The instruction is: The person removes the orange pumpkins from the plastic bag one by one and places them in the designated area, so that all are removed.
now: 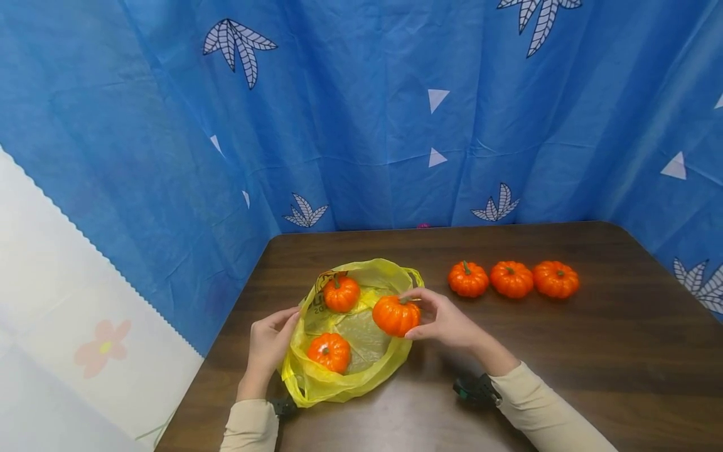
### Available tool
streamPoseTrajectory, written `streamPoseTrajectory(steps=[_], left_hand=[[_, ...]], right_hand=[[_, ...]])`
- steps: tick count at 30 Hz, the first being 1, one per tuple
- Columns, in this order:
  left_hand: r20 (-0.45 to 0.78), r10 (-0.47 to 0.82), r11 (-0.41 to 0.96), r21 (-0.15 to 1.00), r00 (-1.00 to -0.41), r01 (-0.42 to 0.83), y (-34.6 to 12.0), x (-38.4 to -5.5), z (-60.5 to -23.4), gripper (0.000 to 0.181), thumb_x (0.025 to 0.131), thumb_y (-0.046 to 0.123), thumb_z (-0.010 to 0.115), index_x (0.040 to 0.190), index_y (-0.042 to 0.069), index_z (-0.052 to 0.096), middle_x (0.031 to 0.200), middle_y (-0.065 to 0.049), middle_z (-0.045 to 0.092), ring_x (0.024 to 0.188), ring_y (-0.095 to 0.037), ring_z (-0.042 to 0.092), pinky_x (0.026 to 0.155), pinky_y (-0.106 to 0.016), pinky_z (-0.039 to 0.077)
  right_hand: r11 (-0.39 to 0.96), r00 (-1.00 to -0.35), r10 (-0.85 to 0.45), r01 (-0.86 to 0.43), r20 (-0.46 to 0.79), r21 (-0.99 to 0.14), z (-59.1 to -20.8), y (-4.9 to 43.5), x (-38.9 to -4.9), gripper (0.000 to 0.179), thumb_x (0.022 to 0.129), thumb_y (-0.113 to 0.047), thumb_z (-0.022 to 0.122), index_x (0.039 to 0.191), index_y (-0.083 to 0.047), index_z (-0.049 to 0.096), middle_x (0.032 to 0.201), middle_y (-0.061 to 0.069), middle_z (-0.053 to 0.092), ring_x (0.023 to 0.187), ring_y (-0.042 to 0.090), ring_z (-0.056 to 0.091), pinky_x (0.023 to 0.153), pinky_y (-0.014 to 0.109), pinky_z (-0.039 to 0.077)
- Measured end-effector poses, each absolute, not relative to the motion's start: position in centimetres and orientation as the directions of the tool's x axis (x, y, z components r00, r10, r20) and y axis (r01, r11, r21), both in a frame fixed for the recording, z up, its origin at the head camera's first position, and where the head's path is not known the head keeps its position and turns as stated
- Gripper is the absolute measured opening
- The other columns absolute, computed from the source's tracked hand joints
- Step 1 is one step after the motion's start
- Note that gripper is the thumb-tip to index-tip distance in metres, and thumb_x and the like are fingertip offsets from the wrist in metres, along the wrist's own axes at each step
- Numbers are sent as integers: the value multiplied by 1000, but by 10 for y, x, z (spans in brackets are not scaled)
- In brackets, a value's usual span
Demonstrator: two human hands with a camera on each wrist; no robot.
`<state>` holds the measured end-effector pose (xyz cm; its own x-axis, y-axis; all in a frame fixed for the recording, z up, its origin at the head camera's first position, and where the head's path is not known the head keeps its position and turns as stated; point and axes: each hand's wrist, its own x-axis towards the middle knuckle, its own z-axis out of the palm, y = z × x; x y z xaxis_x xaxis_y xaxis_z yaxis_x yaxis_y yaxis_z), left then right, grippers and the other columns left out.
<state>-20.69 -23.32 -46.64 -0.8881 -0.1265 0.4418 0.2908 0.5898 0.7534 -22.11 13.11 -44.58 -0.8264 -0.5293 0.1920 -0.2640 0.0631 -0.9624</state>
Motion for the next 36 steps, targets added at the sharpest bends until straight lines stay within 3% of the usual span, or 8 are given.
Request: streamPoseTrajectory(steps=[7,11,17,22,29,36], left_hand=[[448,-112,578,755,-887,309,-232,-209,-466,13,90,9,75,101,6,80,98,-7,79,85,-15,74,72,-12,55],[450,-107,573,757,-887,315,-232,-209,-464,13,90,9,75,102,6,80,98,-7,79,85,-17,74,72,-13,56],[439,-112,586,754,-891,298,-232,-209,-463,14,90,9,74,103,5,79,100,-8,79,88,-22,75,75,-18,59],[439,-119,586,755,-891,294,-232,-208,-463,15,90,9,74,103,5,79,100,-8,79,88,-22,75,75,-16,58],[440,-125,588,755,-889,291,-232,-207,-463,14,90,10,75,102,5,80,99,-8,79,87,-21,75,73,-13,56],[449,-127,594,749,-884,295,-233,-206,-467,14,89,8,75,102,3,79,99,-11,78,88,-23,75,74,-11,55]], right_hand=[[29,-776,-591,-292,219,-956,-438,151,-223,60,82,-7,82,135,-7,53,143,20,51,122,14,57,94,30,57],[18,-737,-629,-333,248,-943,-434,166,-226,57,83,-3,79,135,-5,54,145,21,49,124,11,56,96,29,56],[44,-734,-643,-320,218,-946,-430,185,-229,57,84,-2,78,134,-4,51,146,22,45,124,7,56,97,27,55],[69,-736,-654,-287,174,-955,-427,196,-231,59,83,-2,77,135,-3,49,146,20,43,123,11,57,98,28,55],[96,-718,-691,-199,78,-975,-424,210,-232,70,87,-3,74,146,-5,39,143,18,47,117,28,61,94,36,58],[104,-720,-692,-169,50,-980,-424,222,-236,73,88,-2,73,150,-5,36,148,17,42,117,25,62,93,37,58]])
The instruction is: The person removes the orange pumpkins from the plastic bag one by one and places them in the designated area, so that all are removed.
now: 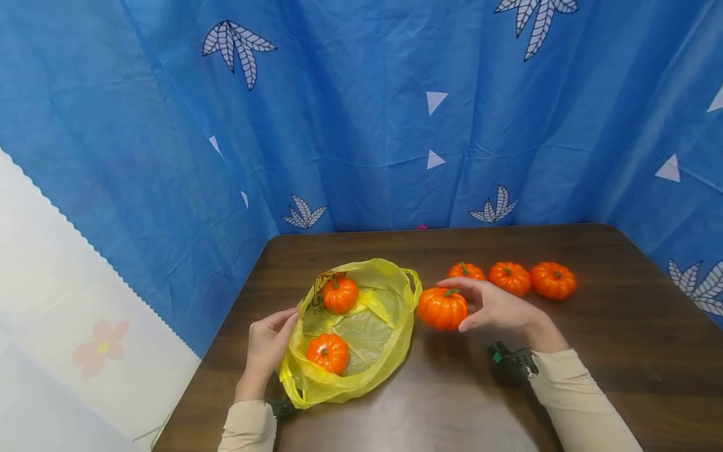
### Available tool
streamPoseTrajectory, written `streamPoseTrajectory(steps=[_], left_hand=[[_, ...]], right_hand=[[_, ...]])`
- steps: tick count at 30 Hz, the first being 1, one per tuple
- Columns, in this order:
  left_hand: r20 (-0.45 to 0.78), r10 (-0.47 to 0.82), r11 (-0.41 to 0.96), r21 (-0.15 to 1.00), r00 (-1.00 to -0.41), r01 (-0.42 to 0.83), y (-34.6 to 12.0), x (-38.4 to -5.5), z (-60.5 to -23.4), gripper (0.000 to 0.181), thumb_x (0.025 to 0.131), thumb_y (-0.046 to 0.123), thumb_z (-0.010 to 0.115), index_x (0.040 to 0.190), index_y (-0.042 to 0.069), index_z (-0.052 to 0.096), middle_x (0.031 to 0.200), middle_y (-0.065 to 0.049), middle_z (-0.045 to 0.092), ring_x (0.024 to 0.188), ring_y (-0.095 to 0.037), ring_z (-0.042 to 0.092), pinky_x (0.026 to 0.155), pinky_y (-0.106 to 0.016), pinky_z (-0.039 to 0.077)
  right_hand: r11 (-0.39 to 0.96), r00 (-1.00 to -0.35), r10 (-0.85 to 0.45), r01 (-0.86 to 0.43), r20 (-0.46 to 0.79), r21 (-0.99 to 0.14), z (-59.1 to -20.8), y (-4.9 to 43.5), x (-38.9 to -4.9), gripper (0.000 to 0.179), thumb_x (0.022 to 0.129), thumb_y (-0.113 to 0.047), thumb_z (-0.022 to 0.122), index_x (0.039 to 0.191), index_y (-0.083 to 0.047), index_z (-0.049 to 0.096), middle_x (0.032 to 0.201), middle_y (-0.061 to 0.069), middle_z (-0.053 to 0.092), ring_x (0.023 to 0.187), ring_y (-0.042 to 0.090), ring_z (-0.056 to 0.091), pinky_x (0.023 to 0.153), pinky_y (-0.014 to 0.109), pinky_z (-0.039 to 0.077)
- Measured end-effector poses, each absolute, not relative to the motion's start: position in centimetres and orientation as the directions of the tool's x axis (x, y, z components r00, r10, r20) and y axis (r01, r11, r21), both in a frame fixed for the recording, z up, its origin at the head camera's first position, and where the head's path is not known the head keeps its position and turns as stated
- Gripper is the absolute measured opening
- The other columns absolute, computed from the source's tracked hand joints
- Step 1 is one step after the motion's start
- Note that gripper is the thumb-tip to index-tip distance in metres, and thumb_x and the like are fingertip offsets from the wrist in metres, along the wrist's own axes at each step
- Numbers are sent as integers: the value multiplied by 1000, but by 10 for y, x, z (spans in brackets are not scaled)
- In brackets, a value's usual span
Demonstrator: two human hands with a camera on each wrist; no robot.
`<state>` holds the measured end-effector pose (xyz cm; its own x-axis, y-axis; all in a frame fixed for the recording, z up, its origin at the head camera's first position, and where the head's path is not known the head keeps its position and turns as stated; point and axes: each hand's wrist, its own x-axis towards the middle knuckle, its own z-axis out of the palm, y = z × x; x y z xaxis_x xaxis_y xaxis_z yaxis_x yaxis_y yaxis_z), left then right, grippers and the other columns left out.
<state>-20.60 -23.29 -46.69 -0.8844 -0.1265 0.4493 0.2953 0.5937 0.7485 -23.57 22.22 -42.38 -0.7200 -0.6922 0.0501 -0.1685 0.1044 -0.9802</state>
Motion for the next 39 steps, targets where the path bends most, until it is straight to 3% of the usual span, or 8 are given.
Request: streamPoseTrajectory(steps=[7,16,25,32,39], left_hand=[[455,-131,589,750,-881,300,-232,-207,-468,14,89,8,75,101,5,80,98,-10,79,84,-14,74,72,-9,54],[471,-123,605,733,-874,310,-232,-206,-468,13,89,8,75,101,5,80,99,-10,79,87,-17,74,73,-7,53],[462,-121,590,745,-878,311,-232,-207,-468,13,89,9,75,101,6,80,99,-8,79,85,-12,73,71,-10,54],[450,-124,591,749,-884,299,-232,-207,-468,14,90,10,75,102,6,80,99,-7,79,87,-16,74,72,-12,55],[436,-129,602,748,-891,279,-232,-208,-468,14,90,10,75,103,7,80,100,-7,79,90,-21,74,74,-12,55]], right_hand=[[131,-743,-668,-152,26,-980,-429,234,-238,72,87,-2,74,148,-3,37,147,15,41,116,23,62,92,37,59],[169,-763,-647,-149,5,-974,-435,249,-240,72,86,-4,76,147,-4,37,157,24,26,121,13,56,94,34,58],[216,-747,-665,-188,-3,-958,-436,260,-241,72,84,-7,78,145,-9,40,155,23,30,125,9,52,99,29,54],[259,-766,-641,-168,-39,-951,-438,266,-241,79,83,-10,79,149,-6,36,159,24,26,133,31,44,99,27,53],[245,-757,-654,-188,-19,-951,-442,271,-243,76,83,-8,79,147,-7,38,157,25,29,125,0,49,100,23,51]])
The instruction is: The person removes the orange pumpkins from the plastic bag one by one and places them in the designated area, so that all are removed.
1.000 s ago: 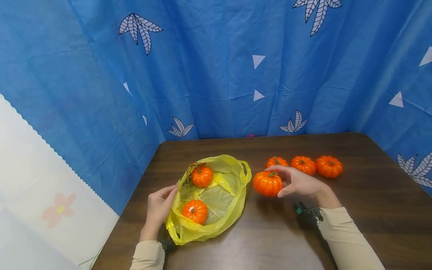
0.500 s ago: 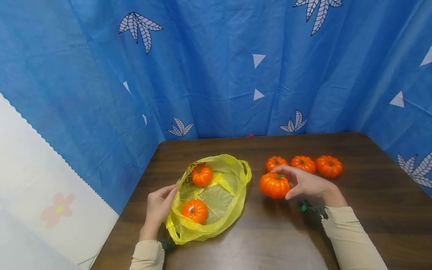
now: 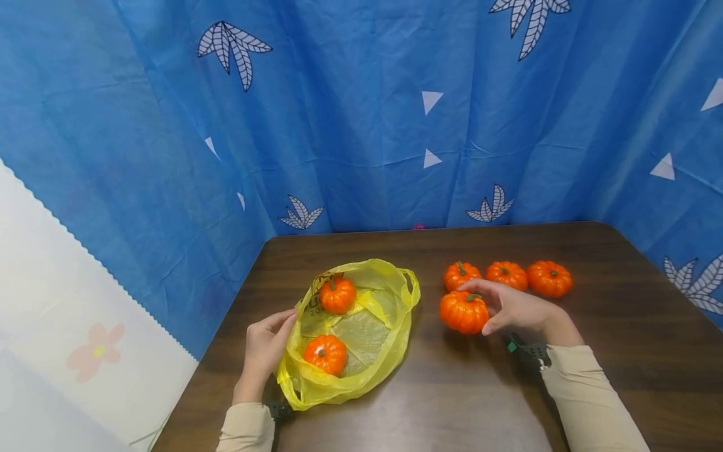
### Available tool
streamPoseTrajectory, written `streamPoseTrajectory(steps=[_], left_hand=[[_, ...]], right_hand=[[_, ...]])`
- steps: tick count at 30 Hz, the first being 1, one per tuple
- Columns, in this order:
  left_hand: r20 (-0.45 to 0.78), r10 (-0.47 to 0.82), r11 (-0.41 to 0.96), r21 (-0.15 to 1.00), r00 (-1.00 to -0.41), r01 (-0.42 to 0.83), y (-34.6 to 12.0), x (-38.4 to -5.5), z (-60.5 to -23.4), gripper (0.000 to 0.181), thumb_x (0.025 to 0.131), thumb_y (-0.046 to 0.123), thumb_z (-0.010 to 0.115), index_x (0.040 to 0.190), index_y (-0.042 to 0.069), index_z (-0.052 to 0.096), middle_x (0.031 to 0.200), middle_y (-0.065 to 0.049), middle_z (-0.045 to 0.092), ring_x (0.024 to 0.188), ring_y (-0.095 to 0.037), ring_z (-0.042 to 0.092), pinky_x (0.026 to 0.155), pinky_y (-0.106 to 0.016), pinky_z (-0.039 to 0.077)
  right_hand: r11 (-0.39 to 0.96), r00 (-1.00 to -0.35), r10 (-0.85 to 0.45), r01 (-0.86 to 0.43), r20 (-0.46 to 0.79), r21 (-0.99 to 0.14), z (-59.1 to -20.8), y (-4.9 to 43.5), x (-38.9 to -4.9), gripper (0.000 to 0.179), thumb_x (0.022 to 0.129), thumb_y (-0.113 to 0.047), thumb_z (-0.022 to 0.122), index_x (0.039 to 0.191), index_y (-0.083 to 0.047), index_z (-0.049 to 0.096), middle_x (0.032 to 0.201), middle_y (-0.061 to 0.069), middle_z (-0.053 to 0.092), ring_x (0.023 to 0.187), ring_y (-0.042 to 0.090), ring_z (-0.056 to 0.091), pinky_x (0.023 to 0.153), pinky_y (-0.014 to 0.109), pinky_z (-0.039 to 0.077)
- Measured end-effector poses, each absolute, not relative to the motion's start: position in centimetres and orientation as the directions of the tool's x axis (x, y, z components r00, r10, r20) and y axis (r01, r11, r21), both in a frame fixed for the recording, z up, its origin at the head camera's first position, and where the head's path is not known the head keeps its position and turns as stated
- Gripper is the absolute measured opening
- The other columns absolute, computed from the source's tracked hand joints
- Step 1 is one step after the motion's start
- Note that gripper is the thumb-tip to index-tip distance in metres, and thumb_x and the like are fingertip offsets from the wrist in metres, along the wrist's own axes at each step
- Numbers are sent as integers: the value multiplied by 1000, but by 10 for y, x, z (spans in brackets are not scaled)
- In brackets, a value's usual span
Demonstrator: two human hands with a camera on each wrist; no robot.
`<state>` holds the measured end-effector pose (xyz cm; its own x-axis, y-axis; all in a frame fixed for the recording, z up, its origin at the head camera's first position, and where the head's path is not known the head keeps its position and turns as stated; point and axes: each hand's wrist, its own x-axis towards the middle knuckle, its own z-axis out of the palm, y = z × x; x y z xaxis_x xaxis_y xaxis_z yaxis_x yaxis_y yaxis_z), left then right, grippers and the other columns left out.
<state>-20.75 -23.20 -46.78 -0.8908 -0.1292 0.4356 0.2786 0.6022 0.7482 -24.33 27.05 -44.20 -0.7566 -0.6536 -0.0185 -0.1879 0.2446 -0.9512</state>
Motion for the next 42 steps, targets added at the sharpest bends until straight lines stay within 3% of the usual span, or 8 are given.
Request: streamPoseTrajectory(steps=[4,11,19,26,33,35,38,42], left_hand=[[454,-119,602,740,-883,299,-232,-208,-466,14,90,9,75,102,6,80,100,-7,79,91,-22,74,74,-9,54],[466,-115,596,739,-877,314,-231,-208,-463,14,90,9,75,102,6,80,100,-7,79,91,-21,74,74,-7,52],[445,-123,597,747,-887,292,-232,-208,-464,14,90,10,75,103,6,80,101,-7,79,93,-21,73,75,-9,53],[436,-122,595,751,-891,286,-232,-208,-466,14,90,10,74,103,6,80,101,-7,79,93,-21,73,75,-10,54],[430,-126,595,754,-894,278,-232,-207,-467,14,90,10,74,103,6,80,101,-6,79,94,-20,73,75,-9,53],[430,-127,591,757,-894,280,-232,-207,-467,14,90,10,74,103,6,80,101,-7,79,94,-21,73,74,-8,53],[427,-129,587,760,-895,278,-232,-207,-467,14,90,10,74,103,6,80,101,-7,79,95,-21,73,74,-8,53],[427,-129,597,754,-895,274,-232,-207,-467,15,90,10,74,103,6,80,101,-7,79,94,-21,73,74,-7,53]], right_hand=[[260,-755,-655,-195,-24,-946,-442,273,-243,75,83,-10,79,146,-7,40,157,25,29,127,-2,46,101,18,47],[314,-763,-645,-214,-42,-925,-441,275,-243,74,82,-12,80,145,-10,41,159,24,30,139,28,37,101,12,42],[304,-737,-675,-228,-40,-925,-448,278,-247,73,84,-11,79,146,-10,41,159,24,29,127,-9,42,102,12,40],[338,-729,-682,-243,-58,-909,-453,278,-249,70,83,-13,81,142,-10,43,155,23,35,128,-2,45,102,12,41],[358,-737,-673,-246,-66,-901,-455,277,-249,71,82,-15,81,142,-12,44,154,20,39,127,-10,43,101,9,38],[367,-737,-672,-247,-72,-897,-456,278,-249,71,82,-16,81,142,-12,44,154,19,39,131,-2,43,101,9,38],[386,-741,-666,-242,-86,-890,-457,278,-249,71,81,-17,82,142,-12,44,154,19,40,140,21,40,102,14,40],[407,-748,-657,-243,-97,-881,-457,280,-249,71,81,-19,82,141,-11,43,154,20,39,140,45,33,107,36,42]])
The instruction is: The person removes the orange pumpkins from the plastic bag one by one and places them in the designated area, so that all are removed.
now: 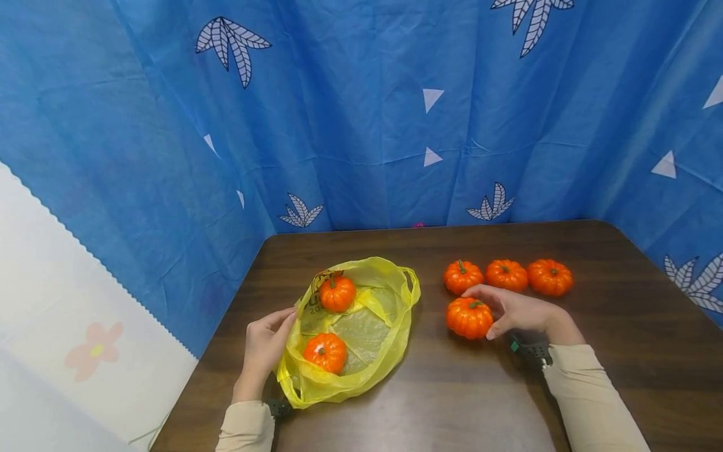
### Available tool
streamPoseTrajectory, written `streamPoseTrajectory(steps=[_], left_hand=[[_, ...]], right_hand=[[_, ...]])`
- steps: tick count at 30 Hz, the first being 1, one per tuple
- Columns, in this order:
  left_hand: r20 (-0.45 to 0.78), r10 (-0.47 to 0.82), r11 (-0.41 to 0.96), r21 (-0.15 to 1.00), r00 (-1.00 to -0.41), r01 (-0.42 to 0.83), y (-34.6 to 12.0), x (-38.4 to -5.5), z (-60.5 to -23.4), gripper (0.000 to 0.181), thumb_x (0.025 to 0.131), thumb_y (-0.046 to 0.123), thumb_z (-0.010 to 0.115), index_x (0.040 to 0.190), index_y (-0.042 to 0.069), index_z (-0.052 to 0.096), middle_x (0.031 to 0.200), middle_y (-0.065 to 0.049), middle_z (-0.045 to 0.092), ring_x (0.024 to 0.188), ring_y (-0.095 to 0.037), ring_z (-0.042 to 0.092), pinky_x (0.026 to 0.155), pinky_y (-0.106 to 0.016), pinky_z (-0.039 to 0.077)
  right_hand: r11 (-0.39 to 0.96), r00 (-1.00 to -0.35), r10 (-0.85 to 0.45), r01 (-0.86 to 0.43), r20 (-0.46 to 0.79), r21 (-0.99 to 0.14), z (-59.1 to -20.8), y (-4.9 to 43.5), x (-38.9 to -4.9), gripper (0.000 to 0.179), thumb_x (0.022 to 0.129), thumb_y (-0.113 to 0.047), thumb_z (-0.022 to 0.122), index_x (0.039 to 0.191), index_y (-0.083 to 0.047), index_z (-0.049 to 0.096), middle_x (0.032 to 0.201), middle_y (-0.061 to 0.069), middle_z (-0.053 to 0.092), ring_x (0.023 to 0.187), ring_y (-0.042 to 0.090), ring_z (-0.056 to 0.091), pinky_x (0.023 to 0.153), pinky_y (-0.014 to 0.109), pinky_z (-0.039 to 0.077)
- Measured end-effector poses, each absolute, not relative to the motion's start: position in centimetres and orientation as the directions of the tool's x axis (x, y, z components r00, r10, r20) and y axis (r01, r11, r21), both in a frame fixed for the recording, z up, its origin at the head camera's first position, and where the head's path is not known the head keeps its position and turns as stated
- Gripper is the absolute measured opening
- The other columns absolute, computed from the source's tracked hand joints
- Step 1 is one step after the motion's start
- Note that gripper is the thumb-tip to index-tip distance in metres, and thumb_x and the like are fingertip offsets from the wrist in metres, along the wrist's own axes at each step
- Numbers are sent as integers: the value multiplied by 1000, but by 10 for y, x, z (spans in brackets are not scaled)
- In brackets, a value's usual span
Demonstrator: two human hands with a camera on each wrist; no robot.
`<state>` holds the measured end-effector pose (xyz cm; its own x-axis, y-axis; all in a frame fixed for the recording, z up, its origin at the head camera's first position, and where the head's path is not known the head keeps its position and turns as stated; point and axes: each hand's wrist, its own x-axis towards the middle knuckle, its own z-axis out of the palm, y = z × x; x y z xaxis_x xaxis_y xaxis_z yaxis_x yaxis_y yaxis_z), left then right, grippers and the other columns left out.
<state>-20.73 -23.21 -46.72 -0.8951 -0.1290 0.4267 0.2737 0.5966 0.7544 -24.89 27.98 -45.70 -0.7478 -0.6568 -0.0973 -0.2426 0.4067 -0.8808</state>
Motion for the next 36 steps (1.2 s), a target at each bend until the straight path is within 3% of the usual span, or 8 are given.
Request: streamPoseTrajectory(steps=[4,9,15,23,30,36], left_hand=[[427,-128,599,753,-895,274,-232,-207,-467,15,90,10,75,103,6,80,101,-7,79,94,-22,73,75,-9,53],[423,-129,599,755,-897,269,-232,-206,-467,15,90,10,74,104,6,79,101,-7,79,94,-21,73,76,-11,55],[427,-127,599,752,-895,274,-232,-206,-466,15,90,10,74,104,6,79,101,-7,79,93,-22,74,75,-10,54],[443,-124,596,748,-888,290,-232,-207,-467,15,90,9,75,103,5,79,100,-9,79,91,-23,74,74,-8,53],[436,-127,590,756,-891,285,-232,-207,-468,14,90,9,74,103,6,80,99,-11,78,89,-22,74,73,-7,52],[487,-112,590,734,-866,336,-231,-208,-468,13,88,6,76,100,4,80,96,-11,79,91,-25,74,74,-4,50]], right_hand=[[418,-751,-653,-247,-100,-874,-456,281,-248,72,80,-19,82,140,-10,43,153,21,38,139,48,32,108,54,40],[448,-763,-636,-241,-118,-861,-454,281,-247,72,79,-19,83,138,-10,44,152,22,40,138,48,34,105,47,44],[501,-787,-602,-237,-138,-832,-451,281,-246,71,77,-17,83,137,-11,46,150,21,44,137,46,37,110,62,37],[481,-772,-621,-241,-133,-843,-447,282,-243,70,79,-11,80,138,-7,44,151,25,39,136,48,37,108,68,38],[484,-776,-616,-233,-139,-843,-448,282,-243,72,79,-10,80,140,-8,43,152,24,38,137,47,37,109,67,38],[580,-817,-558,-262,-142,-772,-447,282,-242,72,77,-12,82,140,-11,46,150,22,44,135,45,41,108,66,39]])
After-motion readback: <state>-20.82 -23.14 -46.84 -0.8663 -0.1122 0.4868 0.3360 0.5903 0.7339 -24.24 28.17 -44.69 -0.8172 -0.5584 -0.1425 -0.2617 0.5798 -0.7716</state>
